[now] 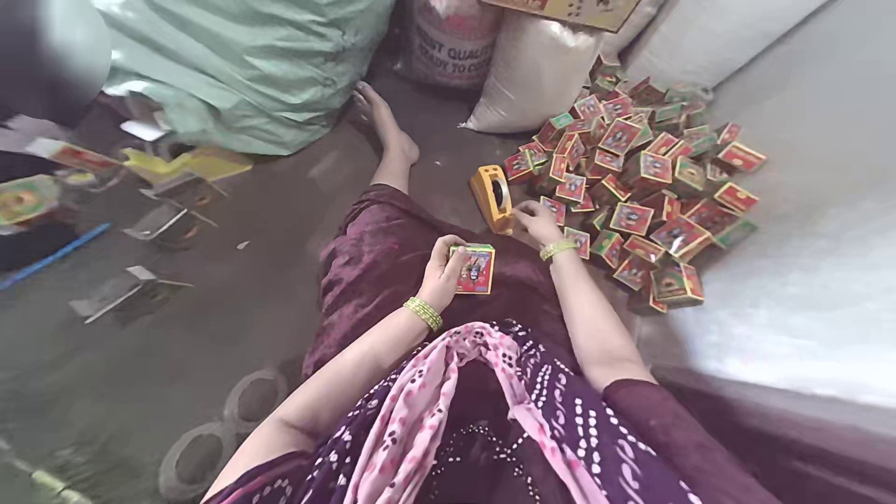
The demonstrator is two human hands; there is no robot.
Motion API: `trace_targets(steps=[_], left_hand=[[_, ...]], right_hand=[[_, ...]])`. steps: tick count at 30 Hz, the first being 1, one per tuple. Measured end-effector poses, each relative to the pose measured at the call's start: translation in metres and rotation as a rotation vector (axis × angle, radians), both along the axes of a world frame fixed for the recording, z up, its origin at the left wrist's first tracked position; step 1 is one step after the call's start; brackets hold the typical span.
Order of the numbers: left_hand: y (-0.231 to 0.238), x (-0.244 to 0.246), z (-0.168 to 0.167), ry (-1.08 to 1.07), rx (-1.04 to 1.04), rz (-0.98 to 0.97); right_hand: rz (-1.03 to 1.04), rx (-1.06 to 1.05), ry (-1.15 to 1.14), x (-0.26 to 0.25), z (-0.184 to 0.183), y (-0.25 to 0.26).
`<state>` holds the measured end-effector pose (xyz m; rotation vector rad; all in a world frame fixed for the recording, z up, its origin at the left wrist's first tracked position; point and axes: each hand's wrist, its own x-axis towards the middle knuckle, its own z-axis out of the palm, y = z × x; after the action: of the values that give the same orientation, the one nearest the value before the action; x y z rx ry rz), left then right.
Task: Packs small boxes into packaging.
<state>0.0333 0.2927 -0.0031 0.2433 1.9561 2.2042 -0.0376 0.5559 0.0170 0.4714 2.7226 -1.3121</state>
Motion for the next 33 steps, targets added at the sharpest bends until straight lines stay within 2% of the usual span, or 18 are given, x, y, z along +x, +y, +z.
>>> trace_targets(steps=[3,6,10,14,18,22,24,26,27,29,30,31,33], left_hand=[[0.001,0.002,-0.005,0.022,-0.063,-0.012],[-0.001,0.005,-0.006,0.018,-0.141,-0.021],[-0.001,0.008,-0.008,0.103,-0.166,-0.051],[-0.003,0.016,-0.005,0.058,-0.113,-0.071],[-0.004,0.021,-0.002,0.073,-0.044,-0.06],[-0.006,0.027,-0.002,0.146,-0.125,-0.142],[-0.006,0.029,-0.003,0.176,-0.089,-0.172],[-0.008,0.03,0.0,0.136,-0.006,-0.17],[-0.012,0.03,0.004,0.085,0.023,-0.168],[-0.027,0.027,0.018,-0.019,0.041,-0.123],[-0.04,0.025,0.027,-0.029,0.044,-0.067],[-0.055,0.021,0.035,-0.007,0.041,0.022],[-0.094,0.007,0.038,0.056,0.022,0.304]], right_hand=[[0.041,-0.491,0.168,0.052,0.039,-0.037],[0.11,-0.75,0.166,0.091,0.056,-0.068],[0.14,-0.71,0.073,0.109,0.044,-0.091],[0.014,-0.666,0.031,0.105,0.027,-0.102],[-0.07,-0.629,0.033,0.103,0.024,-0.107],[-0.167,-0.514,0.015,0.101,0.03,-0.103],[-0.047,-0.467,0.0,0.104,0.035,-0.092],[0.214,-0.394,-0.077,0.11,0.044,-0.082],[0.319,-0.284,-0.11,0.111,0.05,-0.078],[0.375,-0.102,-0.12,0.113,0.066,-0.068],[0.324,-0.084,-0.057,0.112,0.074,-0.057],[0.236,-0.178,0.057,0.112,0.083,-0.041],[-0.051,-0.566,0.421,0.105,0.105,-0.008]])
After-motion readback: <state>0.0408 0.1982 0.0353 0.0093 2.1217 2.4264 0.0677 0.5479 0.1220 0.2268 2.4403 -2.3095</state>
